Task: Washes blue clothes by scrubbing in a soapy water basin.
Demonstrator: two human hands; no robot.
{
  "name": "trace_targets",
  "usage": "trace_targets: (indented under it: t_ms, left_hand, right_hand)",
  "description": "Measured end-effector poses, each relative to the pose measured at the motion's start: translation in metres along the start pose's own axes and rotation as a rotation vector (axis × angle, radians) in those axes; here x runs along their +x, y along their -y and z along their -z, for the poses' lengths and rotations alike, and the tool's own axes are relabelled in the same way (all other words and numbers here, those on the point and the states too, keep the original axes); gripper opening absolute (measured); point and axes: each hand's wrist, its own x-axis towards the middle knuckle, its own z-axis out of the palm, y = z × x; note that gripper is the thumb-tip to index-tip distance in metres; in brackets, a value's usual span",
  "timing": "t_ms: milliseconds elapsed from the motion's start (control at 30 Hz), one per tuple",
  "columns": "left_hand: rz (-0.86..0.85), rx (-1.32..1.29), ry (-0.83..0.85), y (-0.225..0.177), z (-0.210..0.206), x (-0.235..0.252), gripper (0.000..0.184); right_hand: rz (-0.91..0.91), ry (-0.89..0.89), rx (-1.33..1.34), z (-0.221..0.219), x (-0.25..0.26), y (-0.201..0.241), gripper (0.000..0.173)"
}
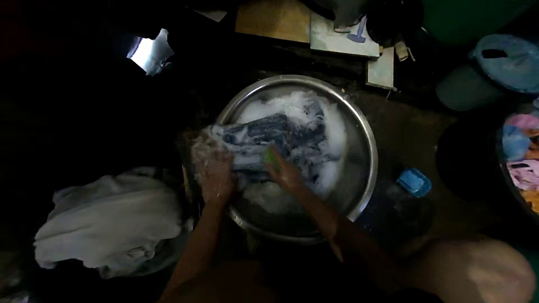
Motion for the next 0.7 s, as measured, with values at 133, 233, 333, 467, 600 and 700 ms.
trace_targets:
  t_ms: [133, 233, 333, 467, 600, 700]
  left_hand:
    - [-0.033, -0.042, -0.04, -0.002, -0.004, 0.004, 0.049]
    - [-0.053, -0.048, -0.081, 0.0, -0.004, 0.006, 0.044]
    - [-0.036, -0.082, -0.07, 0.002, -0.004, -0.005, 0.044]
    - [-0.099, -0.021, -0.076, 0.007, -0.003, -0.002, 0.05]
    - [-0.172, -0.029, -0.155, 0.009, -0.013, -0.001, 0.043]
    - [-0.174, -0.044, -0.181, 0.01, -0.01, 0.003, 0.04]
  right_hand:
    - [-0.424, -0.027, -0.074, 0.041, -0.004, -0.098, 0.067]
    - [-0.235, -0.148, 0.141, 0.049, -0.002, -0.027, 0.071]
    - [0.173, -0.042, 0.25, 0.008, -0.014, 0.084, 0.063]
    - [0.132, 0.084, 0.015, -0.008, 0.0, 0.034, 0.047]
    - [-0.257, 0.053, -0.12, 0.04, 0.009, -0.09, 0.05]
    - [-0.327, 0.067, -0.087, 0.074, 0.011, -0.076, 0.044]
